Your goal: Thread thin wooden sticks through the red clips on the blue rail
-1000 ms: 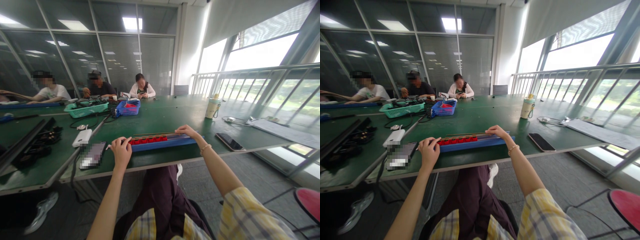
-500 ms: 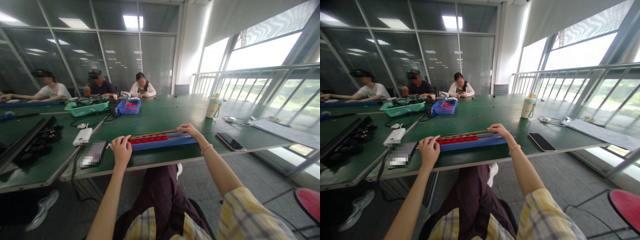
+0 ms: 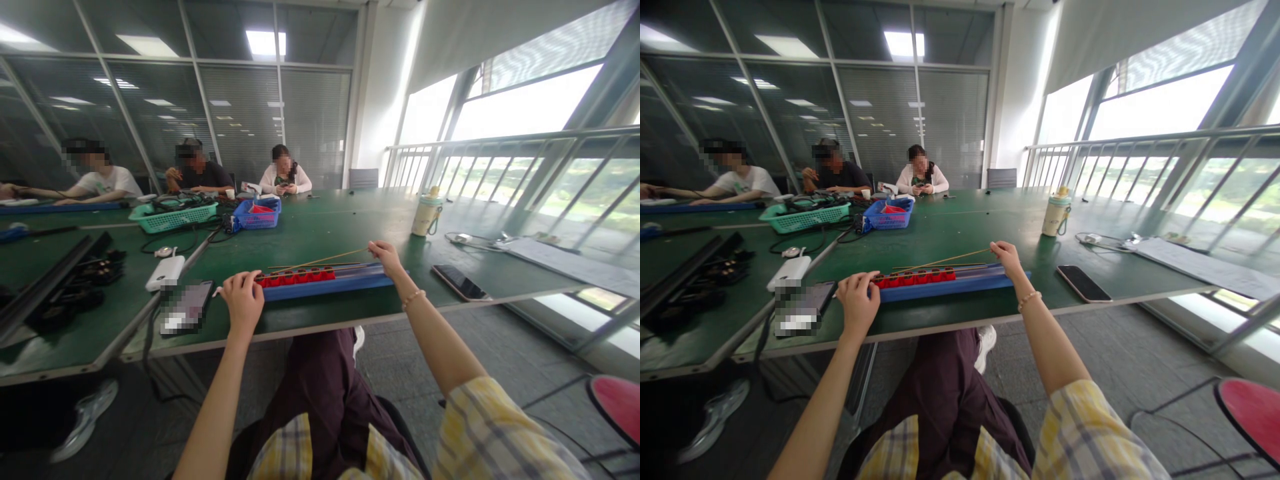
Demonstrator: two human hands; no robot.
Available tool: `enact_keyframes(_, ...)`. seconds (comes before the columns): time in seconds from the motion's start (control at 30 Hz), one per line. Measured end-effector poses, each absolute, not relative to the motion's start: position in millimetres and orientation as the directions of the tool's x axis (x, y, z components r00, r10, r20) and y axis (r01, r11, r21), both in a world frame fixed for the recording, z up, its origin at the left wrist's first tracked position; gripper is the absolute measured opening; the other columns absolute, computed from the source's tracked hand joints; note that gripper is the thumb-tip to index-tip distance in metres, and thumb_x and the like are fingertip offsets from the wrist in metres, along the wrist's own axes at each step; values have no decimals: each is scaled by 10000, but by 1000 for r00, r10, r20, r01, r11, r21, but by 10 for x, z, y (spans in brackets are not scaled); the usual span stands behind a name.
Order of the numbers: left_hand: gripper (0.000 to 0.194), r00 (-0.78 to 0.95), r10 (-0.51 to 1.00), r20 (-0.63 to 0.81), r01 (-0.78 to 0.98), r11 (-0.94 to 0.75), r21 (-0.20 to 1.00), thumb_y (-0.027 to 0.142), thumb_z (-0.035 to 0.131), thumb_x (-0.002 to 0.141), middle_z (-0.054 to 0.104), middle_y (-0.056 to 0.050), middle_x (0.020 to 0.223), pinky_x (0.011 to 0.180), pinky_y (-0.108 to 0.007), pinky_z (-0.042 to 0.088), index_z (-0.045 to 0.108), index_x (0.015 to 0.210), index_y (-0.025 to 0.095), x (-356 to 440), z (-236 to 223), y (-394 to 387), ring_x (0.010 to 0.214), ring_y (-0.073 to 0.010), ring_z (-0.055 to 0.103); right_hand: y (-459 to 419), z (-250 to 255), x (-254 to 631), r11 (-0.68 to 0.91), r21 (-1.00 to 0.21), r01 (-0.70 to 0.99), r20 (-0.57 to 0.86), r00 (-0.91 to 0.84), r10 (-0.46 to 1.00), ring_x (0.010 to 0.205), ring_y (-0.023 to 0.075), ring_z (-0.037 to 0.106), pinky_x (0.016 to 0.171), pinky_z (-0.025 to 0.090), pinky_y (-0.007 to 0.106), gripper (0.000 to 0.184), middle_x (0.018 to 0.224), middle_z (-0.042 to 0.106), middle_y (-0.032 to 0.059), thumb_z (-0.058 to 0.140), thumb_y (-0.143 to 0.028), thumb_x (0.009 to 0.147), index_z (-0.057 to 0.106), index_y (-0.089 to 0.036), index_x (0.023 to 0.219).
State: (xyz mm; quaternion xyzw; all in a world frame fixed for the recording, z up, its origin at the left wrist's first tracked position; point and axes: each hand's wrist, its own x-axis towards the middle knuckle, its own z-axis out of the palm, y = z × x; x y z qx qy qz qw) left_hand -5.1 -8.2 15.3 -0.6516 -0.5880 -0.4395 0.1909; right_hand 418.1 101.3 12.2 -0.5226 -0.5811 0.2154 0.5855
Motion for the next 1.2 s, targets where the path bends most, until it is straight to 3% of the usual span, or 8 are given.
enact_keyframes(0.37, 322, -78, 587, 806, 935, -237, 264, 213, 441, 908, 635, -96, 1072, 938, -455, 346, 712, 1081, 244, -50, 144, -67, 1065, -290, 467, 1062, 66, 4210, 364, -828, 426, 486, 223, 845, 572, 132, 435, 567, 363, 264, 580, 557, 484, -10, 542, -746, 762, 633, -179, 677)
enact_keyframes(0.57, 317, -81, 595, 800, 932, -238, 271, 209, 452, 901, 631, -99, 1077, 940, -457, 349, 716, 1073, 243, -51, 140, -65, 1073, -293, 468, 1027, 84, 4124, 308, -661, 685, 480, 70, 874, 633, 166, 531, 611, 393, 281, 508, 638, 628, 30, 530, -636, 829, 712, -171, 735)
enact_keyframes(0.67, 317, -86, 596, 798, 931, -237, 277, 207, 455, 897, 630, -98, 1076, 938, -459, 350, 716, 1073, 244, -51, 142, -70, 1074, -295, 470, 1027, 75, 4064, 259, -567, 782, 438, 20, 899, 683, 177, 583, 661, 419, 280, 366, 710, 685, 41, 580, -510, 835, 709, -179, 747)
enact_keyframes(0.77, 318, -84, 597, 798, 930, -240, 277, 206, 455, 895, 628, -99, 1075, 931, -458, 355, 714, 1076, 245, -55, 143, -74, 1075, -298, 471, 1036, 67, 4031, 204, -522, 829, 391, 20, 920, 732, 174, 613, 695, 439, 260, 230, 775, 706, 32, 629, -374, 813, 706, -189, 926)
enact_keyframes(0.87, 319, -81, 599, 797, 931, -241, 276, 203, 457, 894, 625, -100, 1077, 934, -455, 357, 712, 1081, 249, -62, 140, -74, 1076, -297, 472, 1045, 87, 4021, 149, -485, 862, 329, 22, 944, 762, 165, 630, 716, 451, 243, 308, 837, 722, 22, 587, -256, 821, 674, -213, 1113)
enact_keyframes(1.03, 319, -83, 594, 800, 930, -243, 276, 187, 461, 890, 626, -97, 1070, 946, -452, 356, 717, 1070, 245, -68, 135, -67, 1072, -290, 472, 1056, 144, 3976, 9, -298, 955, 138, 34, 990, 891, 215, 667, 741, 465, 266, 340, 1004, 752, 71, 454, -216, 854, 776, -228, 962)
enact_keyframes(1.2, 316, -81, 596, 799, 930, -243, 276, 193, 458, 896, 627, -97, 1071, 945, -445, 356, 721, 1065, 243, -69, 138, -67, 1068, -287, 472, 1046, 164, 3935, -10, -262, 965, 102, 38, 994, 952, 237, 681, 782, 482, 279, 356, 1084, 752, 80, 470, -217, 861, 797, -250, 997)
